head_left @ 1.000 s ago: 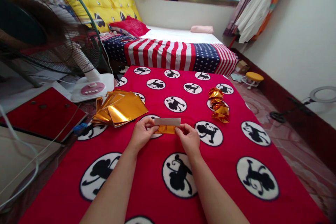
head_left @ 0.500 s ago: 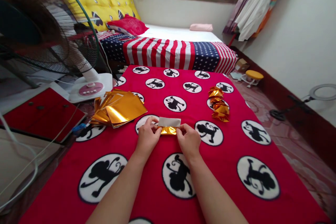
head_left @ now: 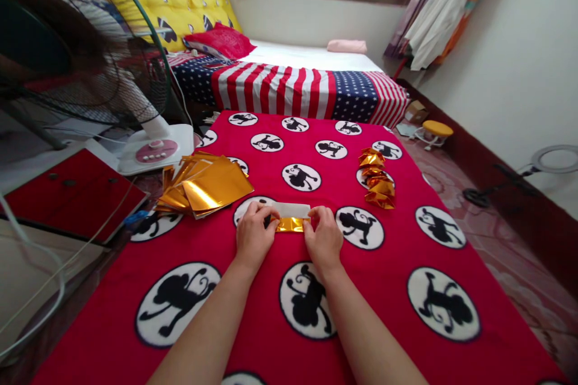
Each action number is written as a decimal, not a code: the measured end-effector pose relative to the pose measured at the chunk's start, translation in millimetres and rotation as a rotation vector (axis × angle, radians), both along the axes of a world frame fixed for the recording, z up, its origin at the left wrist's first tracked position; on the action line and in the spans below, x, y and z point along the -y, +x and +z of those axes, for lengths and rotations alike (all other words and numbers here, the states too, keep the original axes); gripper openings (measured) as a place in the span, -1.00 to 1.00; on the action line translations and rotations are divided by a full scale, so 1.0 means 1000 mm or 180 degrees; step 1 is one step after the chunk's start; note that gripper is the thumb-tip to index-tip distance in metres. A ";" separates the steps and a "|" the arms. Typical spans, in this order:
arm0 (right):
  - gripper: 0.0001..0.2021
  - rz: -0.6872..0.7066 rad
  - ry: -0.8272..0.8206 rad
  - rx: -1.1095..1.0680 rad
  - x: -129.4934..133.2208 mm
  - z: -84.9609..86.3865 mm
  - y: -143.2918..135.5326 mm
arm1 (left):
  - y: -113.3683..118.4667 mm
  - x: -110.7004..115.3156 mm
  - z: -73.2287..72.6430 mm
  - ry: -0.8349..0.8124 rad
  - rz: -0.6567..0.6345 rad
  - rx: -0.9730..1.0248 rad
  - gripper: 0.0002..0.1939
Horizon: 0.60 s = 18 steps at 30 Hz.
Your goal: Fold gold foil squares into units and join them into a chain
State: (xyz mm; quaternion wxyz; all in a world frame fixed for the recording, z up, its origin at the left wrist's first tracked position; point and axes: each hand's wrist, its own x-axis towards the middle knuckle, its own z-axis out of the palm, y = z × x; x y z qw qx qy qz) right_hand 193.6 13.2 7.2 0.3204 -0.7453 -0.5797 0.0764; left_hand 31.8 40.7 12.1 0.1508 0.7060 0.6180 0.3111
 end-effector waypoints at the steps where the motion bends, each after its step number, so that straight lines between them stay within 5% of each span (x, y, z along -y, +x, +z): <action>1: -0.90 0.0106 -0.0014 0.0035 0.000 0.000 -0.001 | 0.000 -0.001 -0.001 -0.0025 -0.0074 -0.0035 -0.90; 18: -0.74 0.0051 -0.0293 0.0434 0.005 0.007 -0.020 | 0.002 0.001 0.006 -0.0302 -0.0136 -0.0292 -0.86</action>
